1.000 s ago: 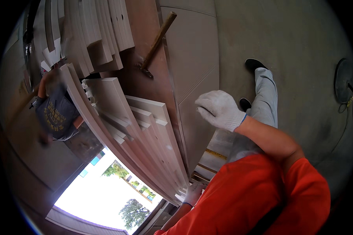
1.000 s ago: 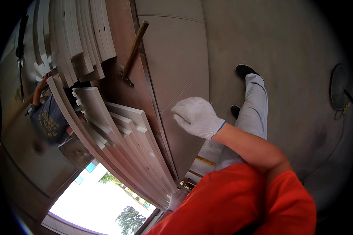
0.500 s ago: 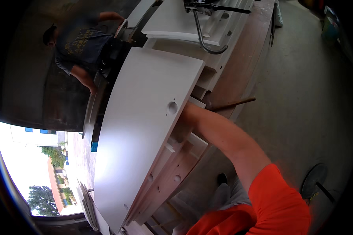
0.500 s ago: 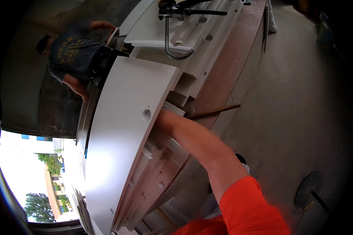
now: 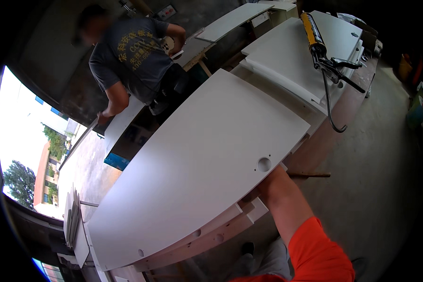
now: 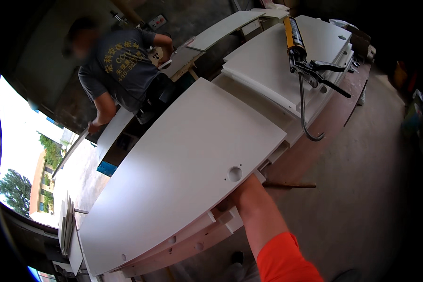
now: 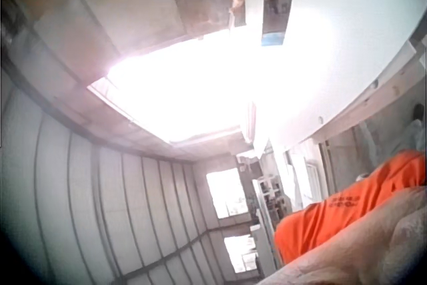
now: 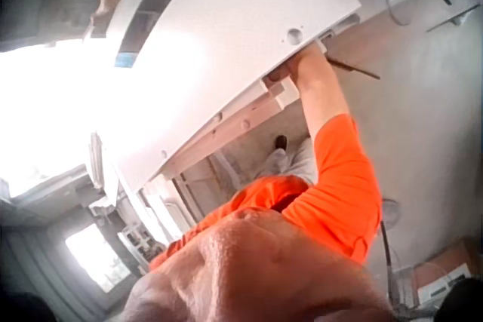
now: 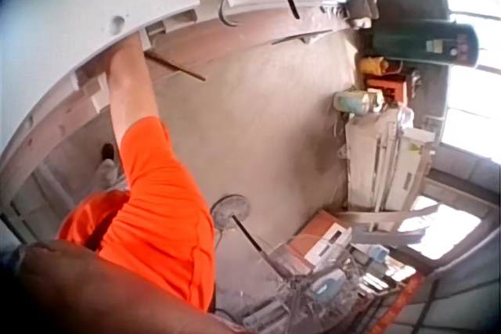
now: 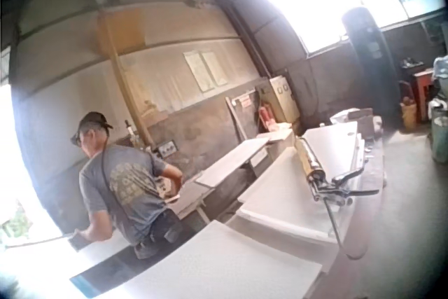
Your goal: The person inserts wooden dowels into pre-drilled holes on white cabinet panels and hammers them in place. They also apply adhesive from a caulking gun into the holes before inserting the dowels. The person works on a large workbench in a workshop environment.
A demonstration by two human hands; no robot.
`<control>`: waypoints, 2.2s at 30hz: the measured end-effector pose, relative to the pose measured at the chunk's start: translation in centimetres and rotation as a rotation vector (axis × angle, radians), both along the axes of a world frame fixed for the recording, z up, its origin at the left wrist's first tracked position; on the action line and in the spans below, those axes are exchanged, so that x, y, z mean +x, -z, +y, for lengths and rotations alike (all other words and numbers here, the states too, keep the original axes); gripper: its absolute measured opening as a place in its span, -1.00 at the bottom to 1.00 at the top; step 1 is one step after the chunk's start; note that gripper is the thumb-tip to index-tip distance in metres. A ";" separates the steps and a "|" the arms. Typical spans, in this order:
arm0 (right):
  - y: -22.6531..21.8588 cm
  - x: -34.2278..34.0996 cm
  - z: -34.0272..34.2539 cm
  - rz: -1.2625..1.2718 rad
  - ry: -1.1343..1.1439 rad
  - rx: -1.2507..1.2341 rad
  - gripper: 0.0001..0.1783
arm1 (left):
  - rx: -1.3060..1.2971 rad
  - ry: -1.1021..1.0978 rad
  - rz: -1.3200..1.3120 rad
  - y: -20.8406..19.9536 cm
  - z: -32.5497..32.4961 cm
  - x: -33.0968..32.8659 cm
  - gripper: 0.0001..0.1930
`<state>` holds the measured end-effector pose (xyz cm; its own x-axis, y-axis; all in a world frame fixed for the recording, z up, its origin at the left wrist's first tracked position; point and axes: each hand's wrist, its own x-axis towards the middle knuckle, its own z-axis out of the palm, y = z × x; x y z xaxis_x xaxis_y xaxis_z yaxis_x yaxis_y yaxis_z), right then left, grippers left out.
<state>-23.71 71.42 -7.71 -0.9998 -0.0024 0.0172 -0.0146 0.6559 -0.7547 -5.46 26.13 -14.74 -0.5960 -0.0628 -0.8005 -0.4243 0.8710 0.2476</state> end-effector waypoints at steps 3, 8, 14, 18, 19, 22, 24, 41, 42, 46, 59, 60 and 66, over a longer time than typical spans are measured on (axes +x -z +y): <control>-0.1 -0.2 0.7 -0.006 -0.015 -0.004 -0.51 | 0.001 -0.008 0.014 0.0 0.9 -0.3 -0.62; -0.3 -0.9 0.7 -0.010 -0.043 -0.023 -0.52 | -0.004 -0.011 0.035 -0.2 2.0 -0.9 -0.62; -0.5 -1.0 0.2 -0.013 -0.076 -0.039 -0.54 | -0.011 -0.018 0.056 -0.4 2.9 -1.2 -0.62; -0.7 -1.0 0.4 -0.007 -0.082 -0.049 -0.54 | -0.014 -0.023 0.071 -0.5 3.3 -1.9 -0.63; -0.7 -1.0 0.4 -0.008 -0.084 -0.052 -0.55 | -0.016 -0.023 0.072 -0.6 3.3 -1.9 -0.63; -0.6 -0.8 0.2 -0.008 -0.086 -0.052 -0.55 | -0.016 -0.027 0.076 -0.6 3.1 -2.1 -0.63; -0.5 -0.6 0.2 -0.012 -0.087 -0.054 -0.56 | -0.019 -0.029 0.067 -0.4 3.3 -2.3 -0.63; -0.3 -1.2 -0.1 -0.010 -0.135 -0.054 -0.59 | -0.027 -0.019 0.081 -0.6 2.7 -1.1 -0.64; -0.4 -1.1 -0.2 -0.009 -0.139 -0.051 -0.59 | -0.025 -0.016 0.084 -0.7 2.6 -0.8 -0.64; -0.3 -1.3 -1.2 -0.005 -0.162 -0.062 -0.60 | -0.014 -0.009 0.085 -0.9 1.4 0.7 -0.64; 1.7 8.4 -4.0 0.359 0.056 0.333 -0.52 | 0.032 0.218 0.043 1.0 -3.2 1.3 -0.65; 1.9 8.3 -3.9 0.377 0.049 0.307 -0.51 | 0.022 0.234 0.038 1.0 -3.4 1.4 -0.65; -0.7 7.8 -1.2 0.209 0.073 0.035 -0.55 | -0.022 0.252 -0.005 0.7 -5.3 1.8 -0.65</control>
<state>-15.93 70.21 -7.03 -0.9722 0.0653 0.2250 -0.1198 0.6869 -0.7168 -3.63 20.81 -15.42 -0.5910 0.0696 -0.8036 -0.1946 0.9545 0.2258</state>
